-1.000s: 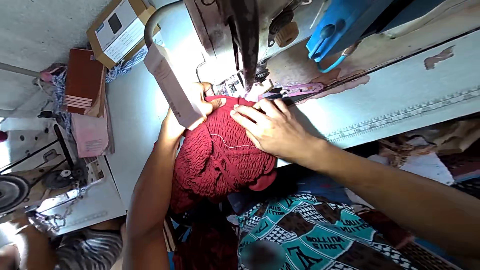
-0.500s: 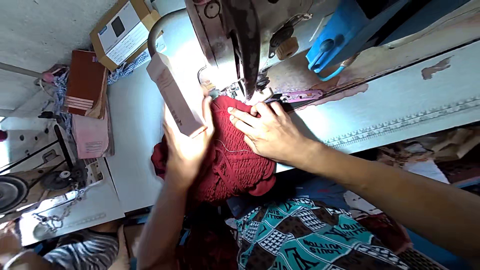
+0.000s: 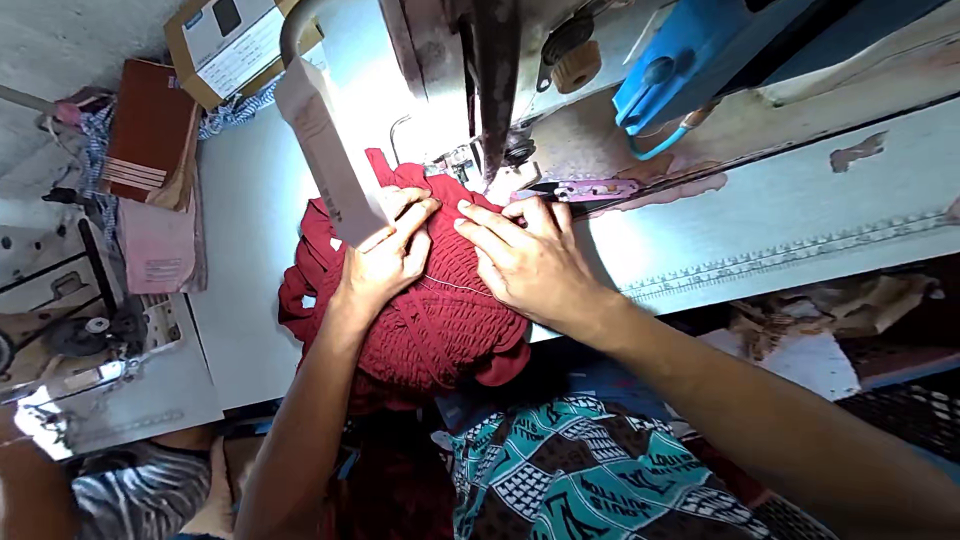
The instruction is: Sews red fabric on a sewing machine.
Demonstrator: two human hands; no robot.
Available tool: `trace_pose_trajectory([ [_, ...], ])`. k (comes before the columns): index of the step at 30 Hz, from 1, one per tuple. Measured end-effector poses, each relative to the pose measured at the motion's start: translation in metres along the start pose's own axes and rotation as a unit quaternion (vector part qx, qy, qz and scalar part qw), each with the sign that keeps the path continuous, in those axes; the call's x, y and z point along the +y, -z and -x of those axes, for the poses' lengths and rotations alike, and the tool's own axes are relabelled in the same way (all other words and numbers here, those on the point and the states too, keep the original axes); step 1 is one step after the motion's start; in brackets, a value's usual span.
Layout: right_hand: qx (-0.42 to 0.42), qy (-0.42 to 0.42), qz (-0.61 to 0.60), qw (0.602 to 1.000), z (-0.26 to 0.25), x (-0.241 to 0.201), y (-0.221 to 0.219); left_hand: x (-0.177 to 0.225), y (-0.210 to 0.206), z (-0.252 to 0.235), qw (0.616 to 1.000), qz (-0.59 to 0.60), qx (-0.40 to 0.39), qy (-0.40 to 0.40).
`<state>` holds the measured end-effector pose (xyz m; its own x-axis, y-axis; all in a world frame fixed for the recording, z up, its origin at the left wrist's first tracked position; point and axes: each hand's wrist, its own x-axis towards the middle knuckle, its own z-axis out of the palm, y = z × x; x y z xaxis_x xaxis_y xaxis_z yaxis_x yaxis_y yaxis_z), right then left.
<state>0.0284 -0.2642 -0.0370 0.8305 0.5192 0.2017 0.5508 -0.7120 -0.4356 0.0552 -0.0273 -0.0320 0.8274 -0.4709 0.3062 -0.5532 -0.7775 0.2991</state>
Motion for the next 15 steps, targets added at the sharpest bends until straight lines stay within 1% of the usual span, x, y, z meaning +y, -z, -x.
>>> trace_pose_trajectory([
  [4, 0.004, -0.009, 0.0, 1.0, -0.007, -0.003, -0.004, -0.007, 0.001, -0.004, 0.999, -0.001, -0.03, -0.021],
  [6, 0.009, -0.019, 0.0, 1.0, -0.012, -0.001, -0.006, -0.012, -0.001, -0.01, 0.999, 0.006, -0.035, -0.017],
  [8, 0.013, -0.052, 0.014, 0.998, -0.017, -0.002, -0.006, -0.02, -0.001, -0.019, 0.999, 0.006, -0.045, -0.013],
  [10, 0.038, -0.099, 0.041, 0.993, -0.023, -0.004, -0.008, -0.031, -0.003, -0.033, 0.998, -0.008, -0.063, -0.014],
  [12, 0.06, -0.131, 0.074, 0.987, -0.027, -0.006, -0.012, -0.044, -0.01, -0.048, 0.997, -0.011, -0.064, -0.033],
  [15, 0.071, -0.151, 0.076, 0.983, -0.024, -0.007, -0.014, -0.053, -0.011, -0.064, 0.995, -0.003, -0.071, -0.069],
])
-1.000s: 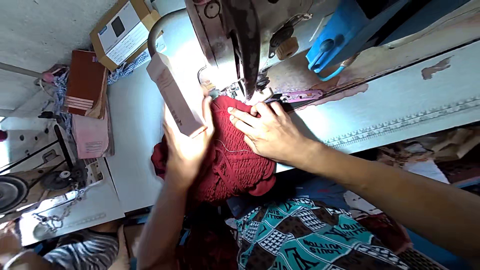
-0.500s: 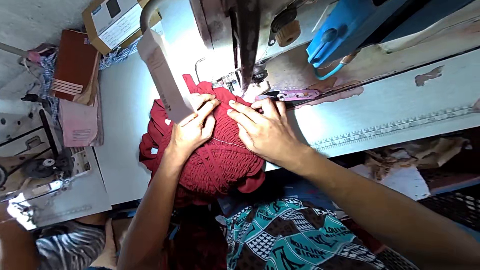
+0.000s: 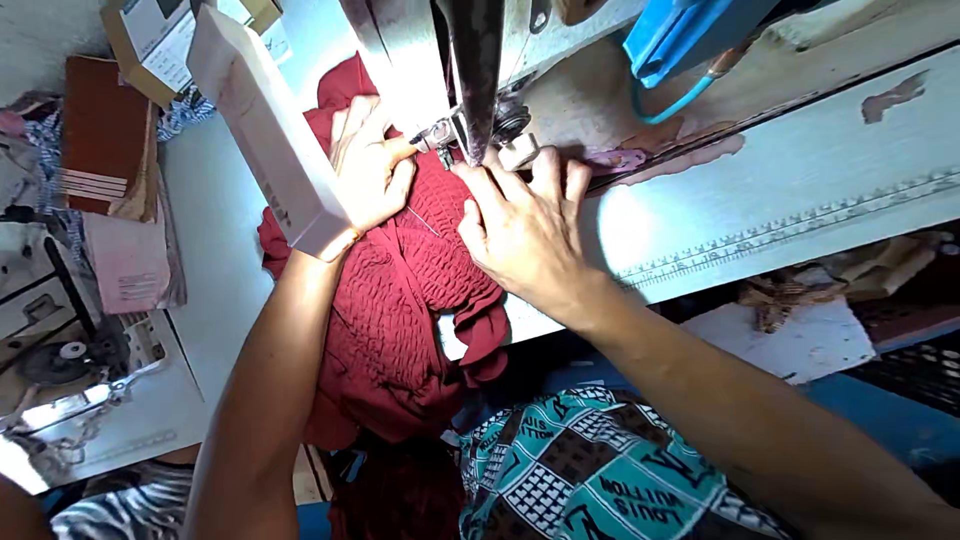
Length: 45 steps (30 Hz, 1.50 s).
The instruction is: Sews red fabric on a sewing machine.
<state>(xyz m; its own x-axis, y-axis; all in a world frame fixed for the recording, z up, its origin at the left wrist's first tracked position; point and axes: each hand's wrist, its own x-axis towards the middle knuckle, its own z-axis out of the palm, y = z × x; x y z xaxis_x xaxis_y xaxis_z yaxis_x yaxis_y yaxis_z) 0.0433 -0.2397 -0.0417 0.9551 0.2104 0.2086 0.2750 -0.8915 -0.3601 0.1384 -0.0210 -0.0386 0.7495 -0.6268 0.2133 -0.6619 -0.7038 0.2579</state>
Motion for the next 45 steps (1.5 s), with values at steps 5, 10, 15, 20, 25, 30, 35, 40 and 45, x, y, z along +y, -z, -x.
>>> trace_pose_trajectory([
  [5, -0.041, -0.001, -0.015, 0.999, 0.013, -0.003, 0.012, -0.004, 0.002, 0.009, 0.999, 0.03, -0.006, -0.039],
  [10, -0.019, -0.003, -0.012, 1.0, 0.013, 0.0, 0.009, -0.003, 0.002, 0.013, 0.996, 0.066, 0.046, -0.041],
  [15, -0.014, -0.023, -0.05, 0.998, 0.016, -0.008, 0.004, 0.01, 0.022, 0.009, 0.994, 0.088, 0.048, -0.038],
  [20, 0.002, -0.029, -0.04, 0.999, 0.019, -0.015, 0.001, 0.0, 0.023, 0.005, 0.993, 0.071, 0.041, -0.085],
  [25, 0.012, -0.016, -0.035, 0.999, 0.022, -0.014, -0.004, -0.007, 0.019, 0.005, 0.99, 0.033, 0.035, -0.132],
  [30, 0.042, 0.0, -0.079, 0.996, 0.033, -0.004, 0.001, 0.105, 0.04, 0.047, 0.997, 0.008, -0.011, 0.075],
  [35, 0.063, 0.029, -0.174, 0.982, 0.049, 0.015, 0.011, 0.116, 0.01, 0.092, 0.988, 0.103, 0.003, 0.113],
  [40, 0.072, 0.038, -0.179, 0.98, 0.048, 0.018, 0.01, 0.085, 0.041, 0.098, 0.897, 0.386, 0.067, 0.207],
  [45, 0.118, 0.098, -0.138, 0.978, 0.054, 0.013, 0.014, 0.087, 0.045, 0.083, 0.823, 0.468, 0.145, 0.287],
])
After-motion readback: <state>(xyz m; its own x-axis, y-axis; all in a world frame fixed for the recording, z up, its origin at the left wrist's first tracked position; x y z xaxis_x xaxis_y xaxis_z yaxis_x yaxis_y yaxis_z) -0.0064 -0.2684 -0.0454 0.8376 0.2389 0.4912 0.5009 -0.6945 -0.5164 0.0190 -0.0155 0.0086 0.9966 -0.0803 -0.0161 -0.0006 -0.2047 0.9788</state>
